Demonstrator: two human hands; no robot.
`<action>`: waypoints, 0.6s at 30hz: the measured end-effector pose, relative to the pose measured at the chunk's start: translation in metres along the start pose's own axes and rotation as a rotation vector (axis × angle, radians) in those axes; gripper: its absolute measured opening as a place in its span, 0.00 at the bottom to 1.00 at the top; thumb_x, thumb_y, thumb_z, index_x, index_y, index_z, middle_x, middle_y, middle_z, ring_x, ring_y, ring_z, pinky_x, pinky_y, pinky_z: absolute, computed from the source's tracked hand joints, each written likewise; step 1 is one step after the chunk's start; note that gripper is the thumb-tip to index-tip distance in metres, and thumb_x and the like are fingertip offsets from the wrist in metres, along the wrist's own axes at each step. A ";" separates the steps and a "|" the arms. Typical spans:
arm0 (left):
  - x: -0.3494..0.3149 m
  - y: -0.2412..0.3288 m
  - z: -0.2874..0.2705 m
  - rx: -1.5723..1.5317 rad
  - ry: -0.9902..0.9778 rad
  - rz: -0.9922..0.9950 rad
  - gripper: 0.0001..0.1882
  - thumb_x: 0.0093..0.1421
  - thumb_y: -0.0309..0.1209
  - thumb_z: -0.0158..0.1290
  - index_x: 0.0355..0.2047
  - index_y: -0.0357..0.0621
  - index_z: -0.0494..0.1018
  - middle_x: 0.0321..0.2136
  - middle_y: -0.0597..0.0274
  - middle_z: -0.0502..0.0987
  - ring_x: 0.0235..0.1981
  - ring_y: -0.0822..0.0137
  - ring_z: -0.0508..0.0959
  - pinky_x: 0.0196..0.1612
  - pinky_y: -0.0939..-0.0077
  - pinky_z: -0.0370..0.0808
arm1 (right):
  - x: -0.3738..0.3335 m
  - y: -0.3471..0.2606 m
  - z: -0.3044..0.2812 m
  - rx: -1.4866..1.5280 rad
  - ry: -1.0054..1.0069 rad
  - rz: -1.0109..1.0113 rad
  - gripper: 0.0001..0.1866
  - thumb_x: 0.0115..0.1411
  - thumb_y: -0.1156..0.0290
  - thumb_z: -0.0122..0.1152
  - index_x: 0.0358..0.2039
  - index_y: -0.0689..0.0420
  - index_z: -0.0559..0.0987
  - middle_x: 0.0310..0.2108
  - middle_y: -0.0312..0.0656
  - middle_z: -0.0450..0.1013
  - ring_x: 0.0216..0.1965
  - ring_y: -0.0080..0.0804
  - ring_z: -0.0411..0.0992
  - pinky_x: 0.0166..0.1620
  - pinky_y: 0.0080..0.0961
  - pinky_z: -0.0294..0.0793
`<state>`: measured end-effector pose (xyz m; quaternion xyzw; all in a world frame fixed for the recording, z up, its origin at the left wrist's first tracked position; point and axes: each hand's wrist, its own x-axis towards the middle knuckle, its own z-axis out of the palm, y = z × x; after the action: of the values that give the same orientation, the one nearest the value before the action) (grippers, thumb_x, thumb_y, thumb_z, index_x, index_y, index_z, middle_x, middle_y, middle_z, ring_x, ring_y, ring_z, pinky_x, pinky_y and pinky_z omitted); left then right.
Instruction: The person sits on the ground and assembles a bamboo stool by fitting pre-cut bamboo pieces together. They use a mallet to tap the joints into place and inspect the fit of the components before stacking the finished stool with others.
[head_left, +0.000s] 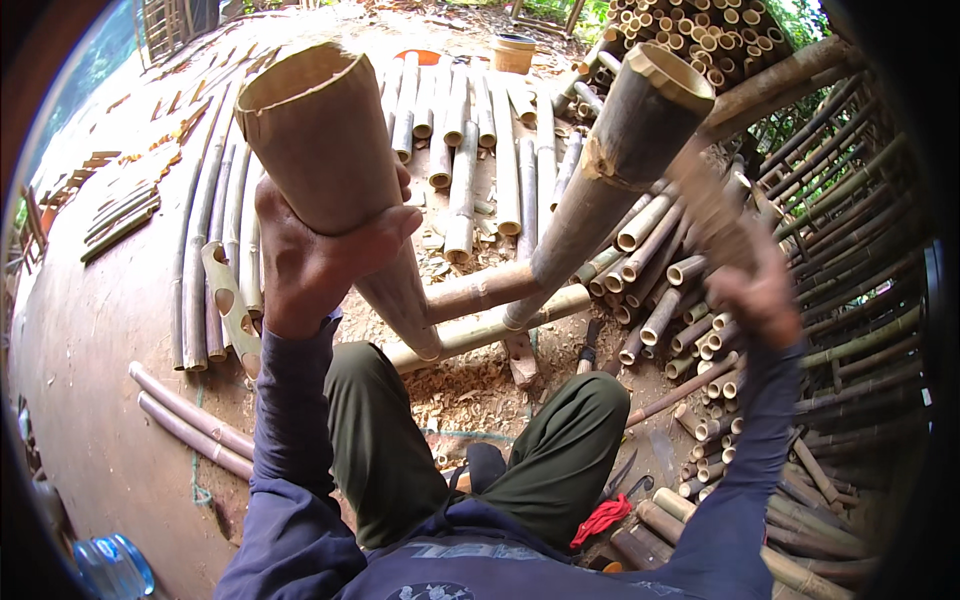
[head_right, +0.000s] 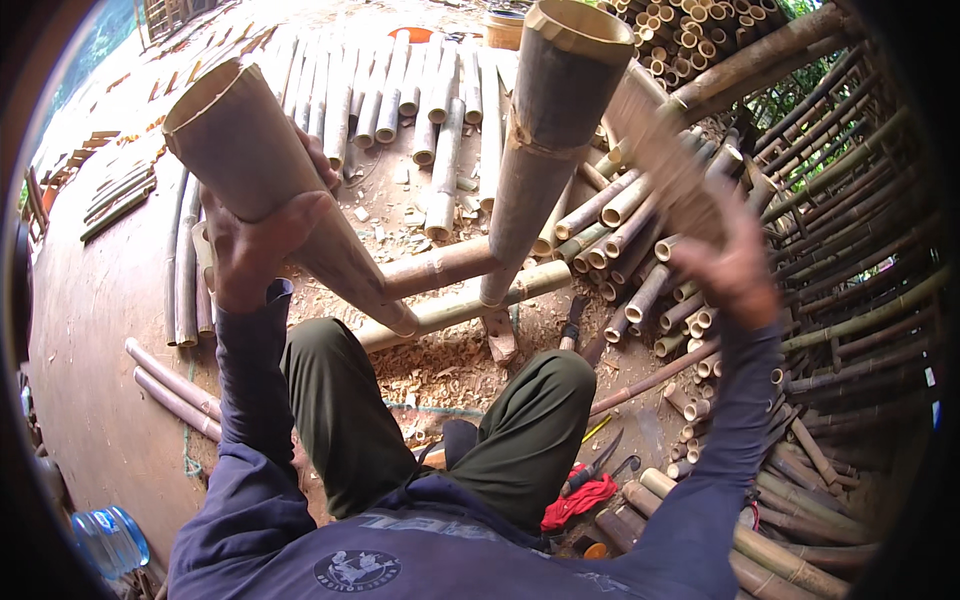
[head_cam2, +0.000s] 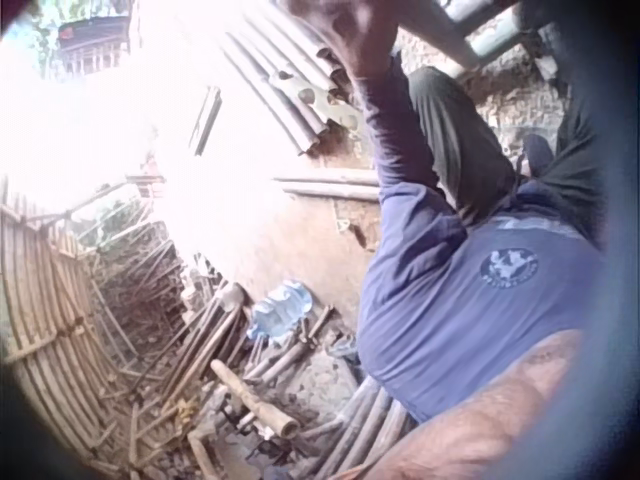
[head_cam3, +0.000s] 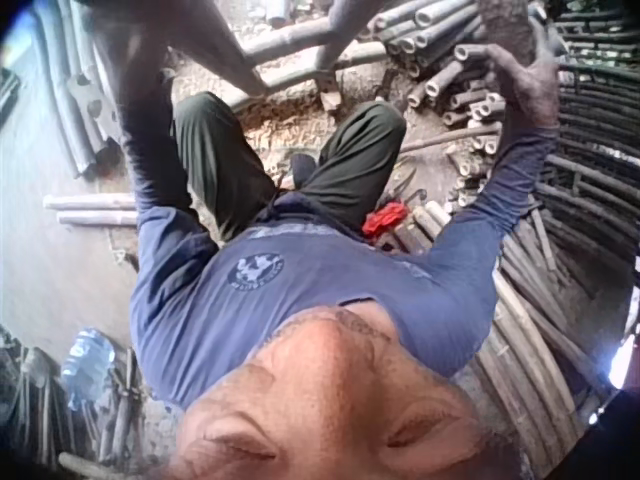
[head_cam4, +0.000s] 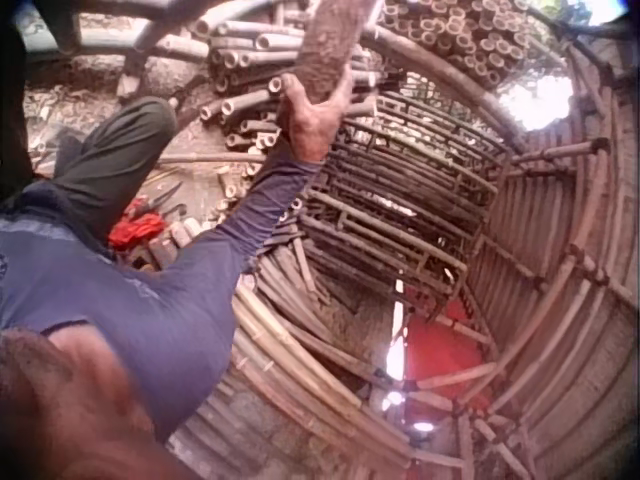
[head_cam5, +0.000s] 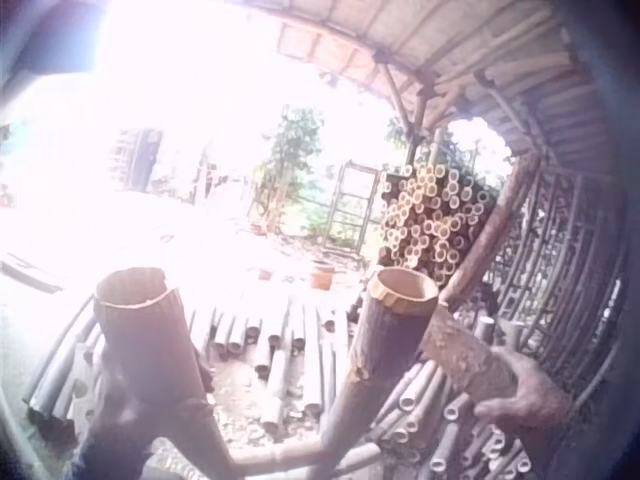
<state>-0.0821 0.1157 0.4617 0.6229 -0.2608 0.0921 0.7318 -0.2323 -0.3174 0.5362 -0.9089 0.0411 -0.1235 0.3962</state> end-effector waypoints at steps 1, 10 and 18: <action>-0.001 0.002 -0.001 0.008 0.002 -0.010 0.31 0.45 0.19 0.65 0.52 0.30 0.73 0.38 0.52 0.82 0.40 0.59 0.84 0.45 0.63 0.84 | 0.011 -0.021 -0.043 -0.055 0.054 -0.083 0.50 0.52 0.48 0.78 0.67 0.66 0.70 0.57 0.49 0.73 0.56 0.37 0.73 0.61 0.33 0.72; 0.003 -0.006 -0.003 0.010 -0.011 0.118 0.17 0.46 0.29 0.71 0.35 0.34 0.82 0.29 0.59 0.84 0.29 0.68 0.84 0.34 0.72 0.82 | 0.050 -0.144 -0.031 -0.632 0.109 -0.440 0.46 0.54 0.74 0.68 0.73 0.67 0.60 0.61 0.53 0.72 0.65 0.40 0.68 0.71 0.35 0.61; -0.008 -0.002 0.013 -0.113 -0.022 0.075 0.21 0.44 0.28 0.73 0.38 0.31 0.81 0.30 0.56 0.84 0.29 0.65 0.85 0.35 0.70 0.84 | 0.041 -0.192 -0.045 -0.441 0.119 -0.427 0.50 0.52 0.71 0.72 0.73 0.69 0.58 0.61 0.55 0.72 0.64 0.44 0.70 0.67 0.39 0.68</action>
<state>-0.0917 0.1045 0.4571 0.5711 -0.2967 0.0979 0.7591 -0.2091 -0.2253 0.7141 -0.9522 -0.1017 -0.2450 0.1516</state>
